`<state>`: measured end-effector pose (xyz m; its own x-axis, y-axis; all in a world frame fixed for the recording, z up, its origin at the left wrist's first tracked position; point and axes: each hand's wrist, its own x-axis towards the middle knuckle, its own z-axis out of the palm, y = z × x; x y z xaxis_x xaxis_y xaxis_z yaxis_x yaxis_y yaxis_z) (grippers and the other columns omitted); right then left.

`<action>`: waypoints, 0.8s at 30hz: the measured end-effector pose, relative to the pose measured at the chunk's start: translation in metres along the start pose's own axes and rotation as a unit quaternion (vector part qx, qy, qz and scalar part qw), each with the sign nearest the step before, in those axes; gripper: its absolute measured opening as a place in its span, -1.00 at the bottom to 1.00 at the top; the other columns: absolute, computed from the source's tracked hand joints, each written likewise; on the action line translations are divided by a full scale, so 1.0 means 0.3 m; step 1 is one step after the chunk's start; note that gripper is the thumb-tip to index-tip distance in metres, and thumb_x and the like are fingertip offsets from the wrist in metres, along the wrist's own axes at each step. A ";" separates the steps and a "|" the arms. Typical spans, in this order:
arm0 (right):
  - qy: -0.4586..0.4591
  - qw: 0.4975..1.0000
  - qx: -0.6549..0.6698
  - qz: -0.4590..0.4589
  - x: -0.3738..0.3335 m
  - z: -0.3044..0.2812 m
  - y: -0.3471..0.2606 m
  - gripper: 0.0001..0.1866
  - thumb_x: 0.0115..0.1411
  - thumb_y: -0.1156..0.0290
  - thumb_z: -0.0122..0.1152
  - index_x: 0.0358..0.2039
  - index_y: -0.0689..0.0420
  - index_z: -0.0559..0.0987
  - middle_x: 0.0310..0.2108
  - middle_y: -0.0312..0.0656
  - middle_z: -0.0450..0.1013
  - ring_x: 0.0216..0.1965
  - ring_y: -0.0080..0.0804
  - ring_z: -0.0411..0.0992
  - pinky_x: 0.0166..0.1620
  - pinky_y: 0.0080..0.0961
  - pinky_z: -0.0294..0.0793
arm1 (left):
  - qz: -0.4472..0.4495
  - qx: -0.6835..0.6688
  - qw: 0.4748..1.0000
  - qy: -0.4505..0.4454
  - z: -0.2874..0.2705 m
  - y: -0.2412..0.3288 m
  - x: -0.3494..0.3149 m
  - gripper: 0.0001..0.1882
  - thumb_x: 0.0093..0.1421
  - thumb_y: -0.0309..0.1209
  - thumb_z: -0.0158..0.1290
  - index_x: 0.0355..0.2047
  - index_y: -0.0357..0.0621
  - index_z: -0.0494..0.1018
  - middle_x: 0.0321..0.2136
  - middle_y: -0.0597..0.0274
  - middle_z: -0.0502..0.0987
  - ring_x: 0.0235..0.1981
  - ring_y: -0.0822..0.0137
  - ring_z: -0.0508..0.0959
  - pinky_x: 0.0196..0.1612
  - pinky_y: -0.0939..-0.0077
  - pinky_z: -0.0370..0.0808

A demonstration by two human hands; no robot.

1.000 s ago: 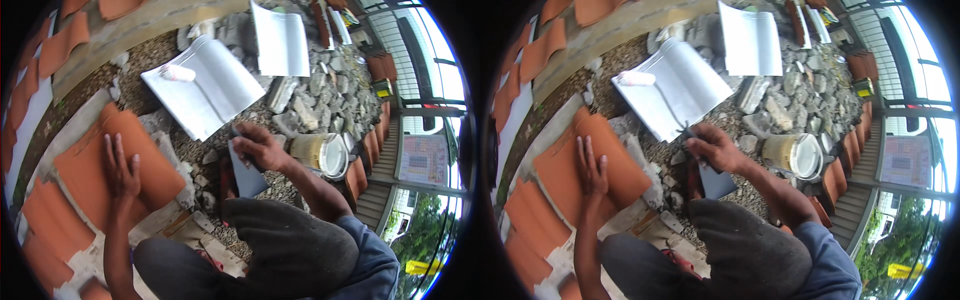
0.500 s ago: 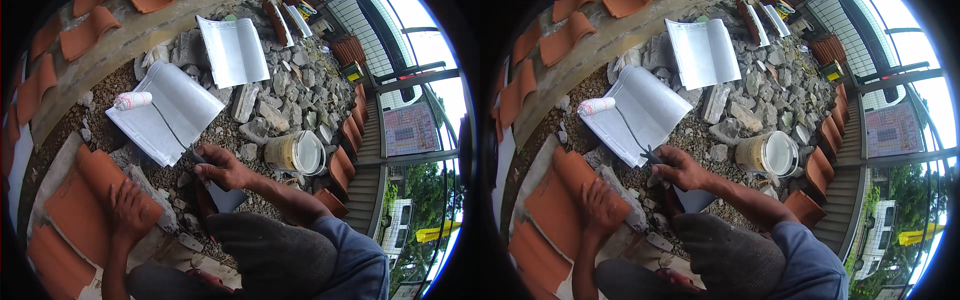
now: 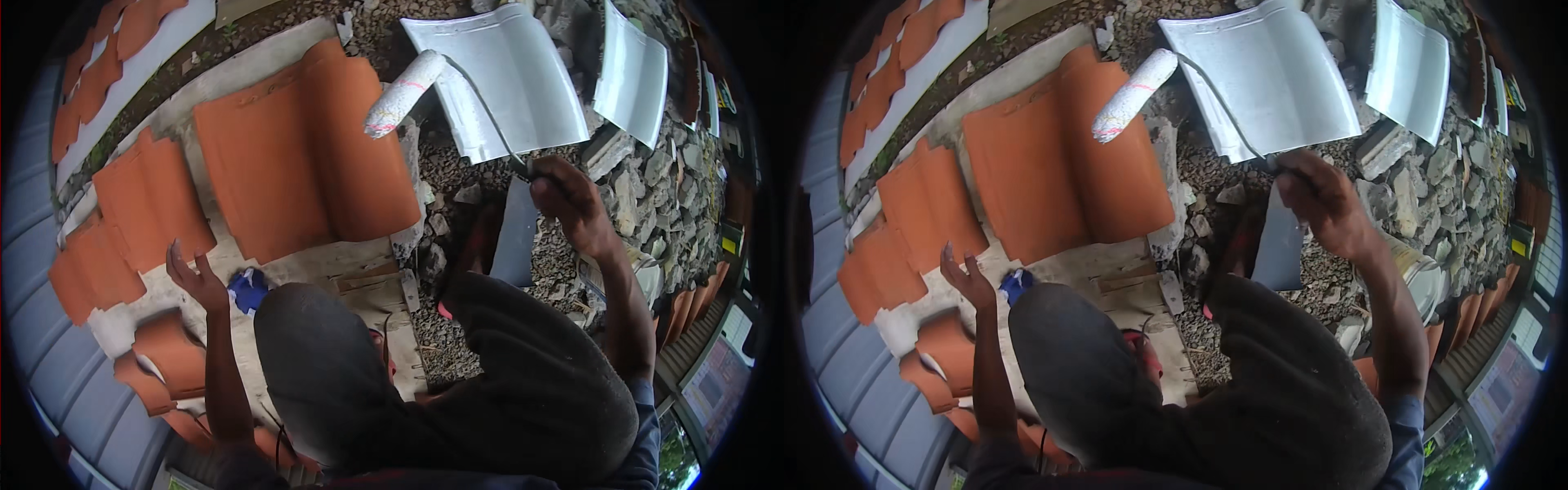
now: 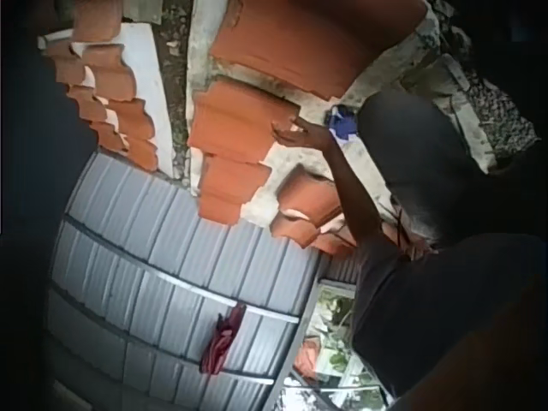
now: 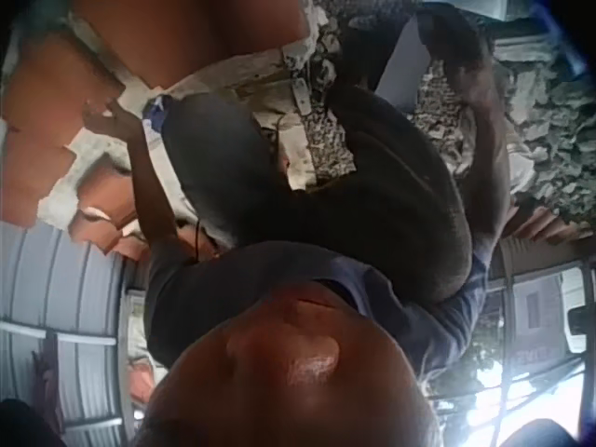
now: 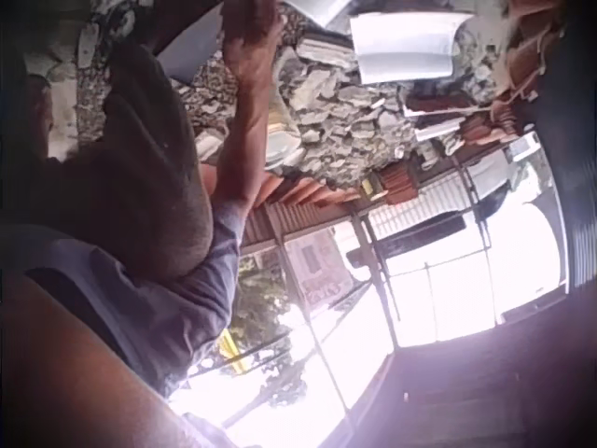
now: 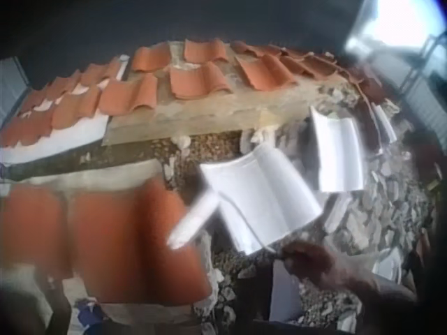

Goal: The person rubs roof tiles with sandpaper and paints them using a paint roller.

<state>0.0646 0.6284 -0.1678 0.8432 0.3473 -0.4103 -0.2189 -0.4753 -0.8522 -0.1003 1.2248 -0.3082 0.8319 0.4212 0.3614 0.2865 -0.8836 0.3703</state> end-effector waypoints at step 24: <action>-0.260 0.808 -0.504 -0.160 0.364 0.465 -0.444 -0.84 0.33 0.48 0.17 -0.13 0.26 0.56 -0.25 0.04 0.59 -0.14 0.05 0.59 -0.06 -0.10 0.58 | -0.017 0.075 0.996 -0.038 0.207 -0.108 -0.287 -0.54 0.35 -0.26 -0.05 0.21 -0.13 0.42 0.14 0.07 0.44 0.12 -0.05 0.38 0.22 0.04 0.29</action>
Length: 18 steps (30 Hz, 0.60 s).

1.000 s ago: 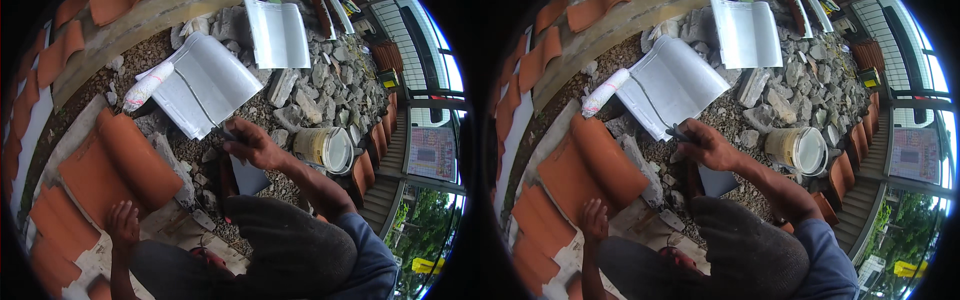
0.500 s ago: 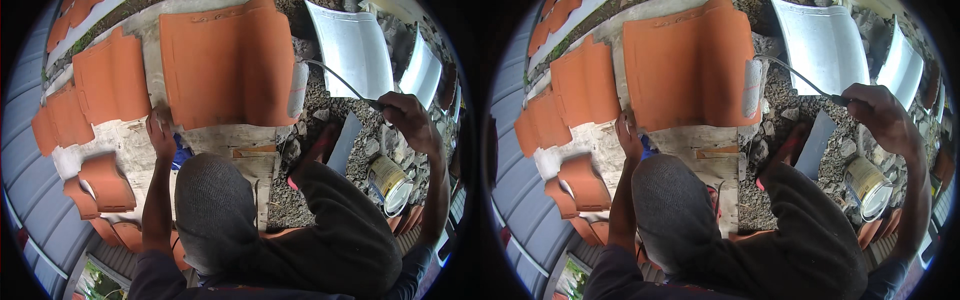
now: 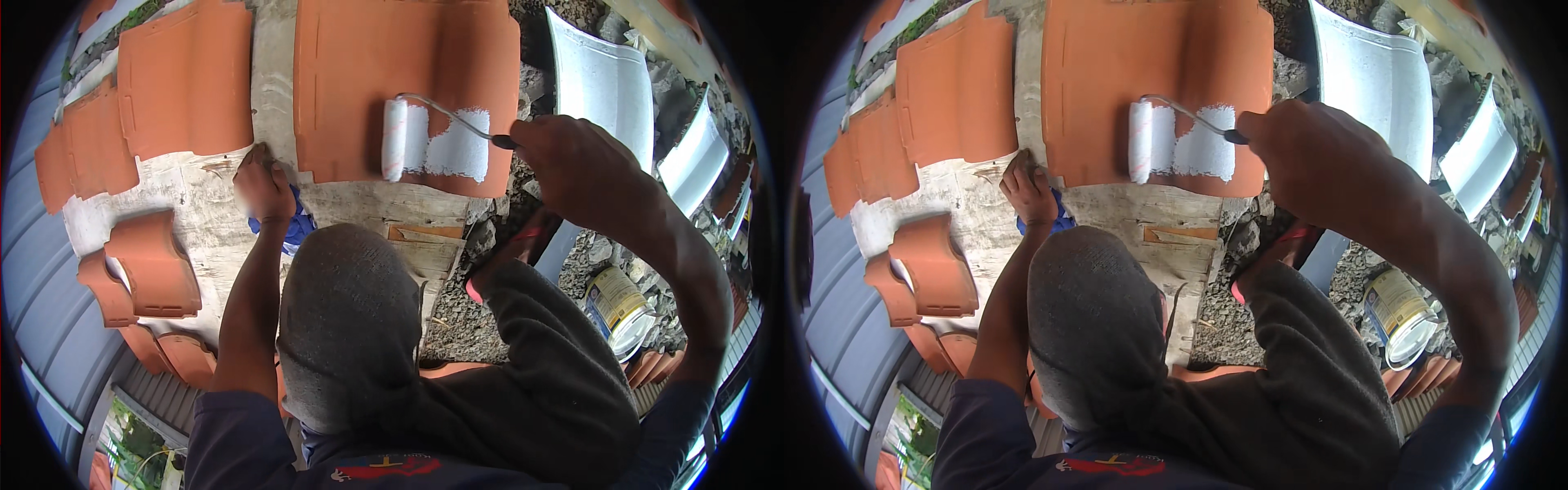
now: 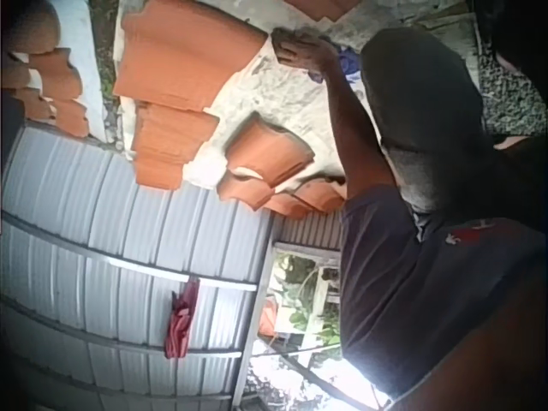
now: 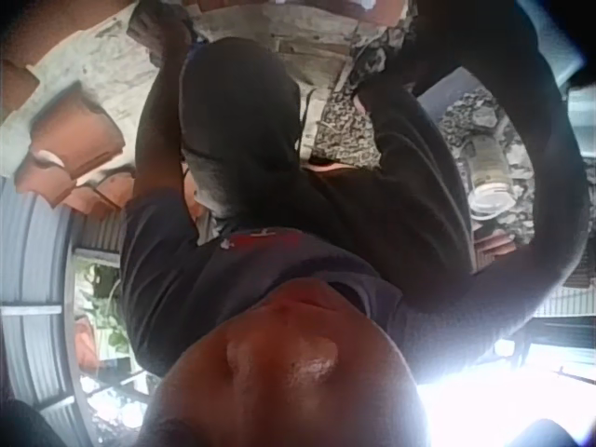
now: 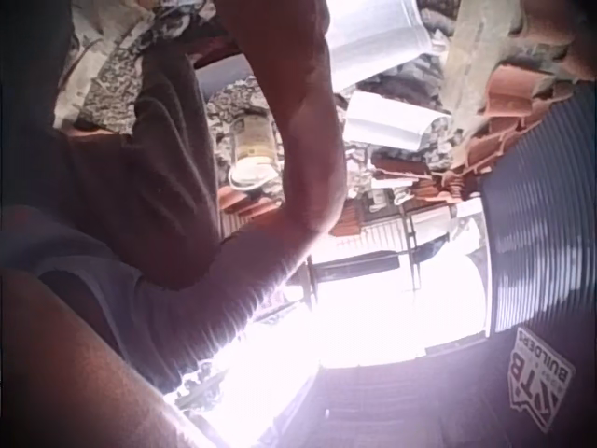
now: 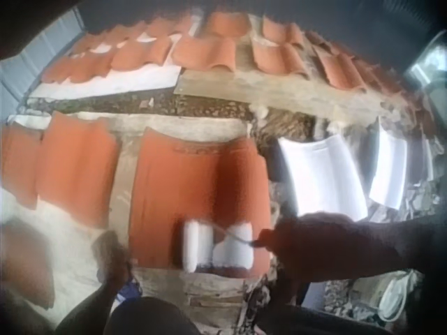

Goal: The person rubs roof tiles with sandpaper and paints them using a paint roller.

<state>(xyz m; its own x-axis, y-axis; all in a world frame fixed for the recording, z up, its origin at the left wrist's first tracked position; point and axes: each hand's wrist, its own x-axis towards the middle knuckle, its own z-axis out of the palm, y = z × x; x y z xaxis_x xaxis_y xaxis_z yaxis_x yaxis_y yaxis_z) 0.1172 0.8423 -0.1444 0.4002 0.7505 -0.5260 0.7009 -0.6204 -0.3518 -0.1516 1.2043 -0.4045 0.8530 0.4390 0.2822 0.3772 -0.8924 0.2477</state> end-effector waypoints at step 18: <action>0.002 0.991 0.101 0.086 -0.058 -0.013 -0.056 -0.90 0.30 0.50 0.20 -0.23 0.27 0.57 -0.38 0.07 0.53 -0.27 0.13 0.56 -0.19 -0.03 0.51 | 0.002 -0.028 0.999 -0.017 0.055 0.017 0.005 -0.56 0.27 -0.41 -0.01 0.18 -0.12 0.44 0.15 0.15 0.44 0.16 0.03 0.36 0.24 0.04 0.22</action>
<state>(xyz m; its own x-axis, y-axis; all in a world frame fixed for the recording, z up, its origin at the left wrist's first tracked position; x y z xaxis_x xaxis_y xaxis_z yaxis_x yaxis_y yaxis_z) 0.1008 0.8405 -0.1263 0.5062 0.6302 -0.5887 0.4897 -0.7720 -0.4053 -0.1423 1.1988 -0.4181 0.8670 0.4304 0.2512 0.3534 -0.8864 0.2991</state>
